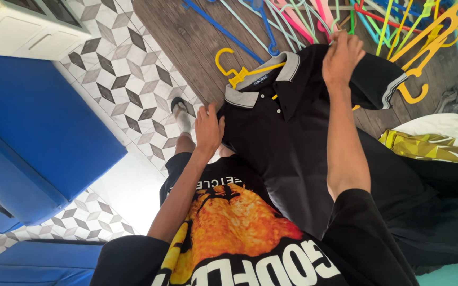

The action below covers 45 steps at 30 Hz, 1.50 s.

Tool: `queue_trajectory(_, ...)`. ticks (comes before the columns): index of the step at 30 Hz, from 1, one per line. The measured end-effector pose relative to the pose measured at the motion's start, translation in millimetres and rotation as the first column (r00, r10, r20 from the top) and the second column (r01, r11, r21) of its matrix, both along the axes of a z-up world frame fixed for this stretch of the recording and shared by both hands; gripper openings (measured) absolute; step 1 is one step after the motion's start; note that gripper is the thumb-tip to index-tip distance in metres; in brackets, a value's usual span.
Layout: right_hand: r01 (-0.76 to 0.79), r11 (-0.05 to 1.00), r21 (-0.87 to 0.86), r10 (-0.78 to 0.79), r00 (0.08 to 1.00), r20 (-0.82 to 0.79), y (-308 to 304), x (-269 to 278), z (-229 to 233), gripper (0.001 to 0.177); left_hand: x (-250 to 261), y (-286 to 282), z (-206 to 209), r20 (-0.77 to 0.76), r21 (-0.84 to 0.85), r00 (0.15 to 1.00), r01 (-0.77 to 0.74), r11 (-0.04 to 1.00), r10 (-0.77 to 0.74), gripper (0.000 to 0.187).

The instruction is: The person buttons a plaid shirt, places it on a hanger, and hangs it on a clothing rack. They then pick up a black jacket, place it on a hanger, and hang it on the rack.

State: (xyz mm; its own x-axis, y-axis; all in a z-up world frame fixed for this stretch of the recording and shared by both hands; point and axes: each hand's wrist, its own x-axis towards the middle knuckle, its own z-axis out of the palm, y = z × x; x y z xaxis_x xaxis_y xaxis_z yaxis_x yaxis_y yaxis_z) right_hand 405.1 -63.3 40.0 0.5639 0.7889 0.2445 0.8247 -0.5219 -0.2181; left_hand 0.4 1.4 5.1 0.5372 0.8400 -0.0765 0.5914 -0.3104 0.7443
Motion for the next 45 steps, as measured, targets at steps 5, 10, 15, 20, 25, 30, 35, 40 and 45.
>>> queue_trajectory(5,-0.109,0.994,0.016,0.106,0.988,0.114,-6.4,-35.1,32.2,0.025,27.3,16.5,13.9,0.085,0.260,0.973,0.186,0.947,-0.214,0.037)
queue_trajectory(10,-0.082,0.991,0.109,0.084,0.996,-0.012,-3.3,-117.1,27.3,0.009,79.5,16.4,8.6,0.096,0.238,0.930,0.324,0.915,-0.354,0.033)
queue_trajectory(15,0.008,0.998,0.058,-0.003,0.996,-0.088,-11.1,-182.9,7.4,0.021,117.9,10.6,-16.4,-0.034,0.098,0.923,0.385,0.918,-0.384,0.042)
queue_trajectory(20,0.135,0.991,0.017,-0.132,0.983,-0.127,-11.6,-185.7,-6.8,0.027,129.0,11.0,-45.4,-0.113,0.037,0.898,0.432,0.901,-0.426,0.026)
queue_trajectory(25,0.169,0.985,-0.032,-0.172,0.982,-0.080,-10.9,-186.8,-4.7,0.027,131.9,10.6,-48.1,-0.079,0.043,0.914,0.403,0.914,-0.399,0.026)
queue_trajectory(30,0.255,0.960,-0.114,-0.277,0.920,-0.278,-6.2,-179.1,-1.6,0.016,130.8,13.6,-33.3,0.022,-0.083,0.932,0.362,0.928,-0.361,0.019)
queue_trajectory(35,0.304,0.951,-0.062,-0.305,0.875,-0.375,-8.6,-174.0,-12.8,0.012,132.0,14.8,-19.2,0.097,-0.125,0.944,0.325,0.938,-0.314,0.015)
queue_trajectory(40,0.293,0.947,0.130,-0.179,0.819,-0.546,-21.1,-184.6,-32.5,0.014,143.5,16.9,-24.2,0.181,-0.261,0.955,0.277,0.925,-0.235,0.013)
queue_trajectory(45,0.286,0.957,0.058,-0.198,0.783,-0.590,-19.9,-184.6,-19.7,0.014,147.1,14.3,-39.1,0.306,-0.306,0.948,0.188,0.933,-0.091,0.023)
